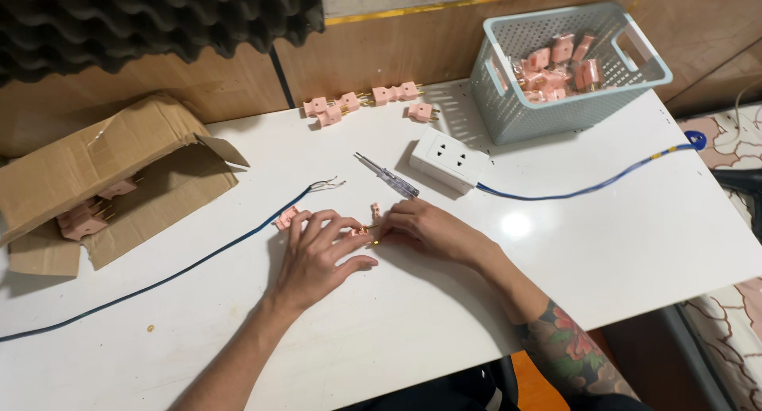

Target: The person uses a screwdriver to disassemble a pink electrical plug, then handles the wires of a blue cable and begins to reassemble the internal parts of the plug.

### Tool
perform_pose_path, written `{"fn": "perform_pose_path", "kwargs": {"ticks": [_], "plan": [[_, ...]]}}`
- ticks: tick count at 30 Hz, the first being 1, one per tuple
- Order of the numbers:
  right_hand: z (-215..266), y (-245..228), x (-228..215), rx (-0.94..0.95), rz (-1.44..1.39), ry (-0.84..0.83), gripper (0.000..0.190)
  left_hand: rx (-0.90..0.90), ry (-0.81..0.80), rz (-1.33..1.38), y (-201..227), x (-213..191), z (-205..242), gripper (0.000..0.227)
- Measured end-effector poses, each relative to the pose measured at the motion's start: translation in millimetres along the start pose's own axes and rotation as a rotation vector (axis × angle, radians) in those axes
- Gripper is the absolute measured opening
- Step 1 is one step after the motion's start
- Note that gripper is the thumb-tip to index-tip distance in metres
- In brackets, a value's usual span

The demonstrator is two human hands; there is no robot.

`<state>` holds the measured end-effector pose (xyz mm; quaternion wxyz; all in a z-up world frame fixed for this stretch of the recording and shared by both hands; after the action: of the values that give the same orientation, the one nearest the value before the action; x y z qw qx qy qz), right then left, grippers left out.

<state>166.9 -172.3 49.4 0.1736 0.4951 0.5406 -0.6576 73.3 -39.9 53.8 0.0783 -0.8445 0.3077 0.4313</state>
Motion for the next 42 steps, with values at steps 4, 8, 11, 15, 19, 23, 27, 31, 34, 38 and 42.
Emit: {"fn": "perform_pose_path", "kwargs": {"ticks": [4,8,11,15,19,23,27,31,34,38,42], "plan": [[-1,-8,-7,0.012,-0.147,-0.008,0.011,0.038,0.063,-0.044,0,6,3,0.025],[7,-8,-4,0.062,-0.265,-0.015,0.006,0.081,0.093,-0.084,13,-8,-3,0.012],[0,-8,-10,0.030,-0.286,0.004,0.009,0.106,0.104,-0.133,11,-21,-14,0.017],[-2,-15,-14,0.000,-0.273,0.060,0.021,0.094,0.123,-0.141,8,-25,-13,0.020],[-2,-14,-8,-0.034,-0.230,0.077,0.020,0.076,0.152,-0.129,5,-30,-14,0.012],[-5,-18,-9,-0.014,-0.250,0.097,0.022,0.052,0.143,-0.112,-1,-29,-12,0.013],[-3,-15,-7,0.006,-0.263,0.088,0.020,-0.013,0.176,-0.066,-9,-26,-9,0.014],[-6,-16,-8,0.002,-0.239,0.112,0.015,0.002,0.177,-0.033,-8,-30,-13,0.014],[-5,-17,-5,-0.027,-0.243,0.106,0.014,0.022,0.180,-0.023,-7,-26,-12,0.016],[-7,-17,-3,-0.022,-0.222,0.106,0.013,-0.024,0.155,0.026,-15,-20,-7,0.016],[-5,-28,-7,-0.041,-0.246,0.118,0.013,-0.046,0.145,0.078,-16,-19,-4,0.016]]}}
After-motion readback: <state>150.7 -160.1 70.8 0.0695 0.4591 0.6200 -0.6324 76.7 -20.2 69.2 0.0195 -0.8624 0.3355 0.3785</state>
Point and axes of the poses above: each hand's wrist, its own z-axis away from the middle knuckle, its own x-axis out of the palm, y = z × x, the point moved 10 cm from there along -z, towards the middle knuckle, and after that the axes turned 11 degrees about x, right-handed, at the moved point
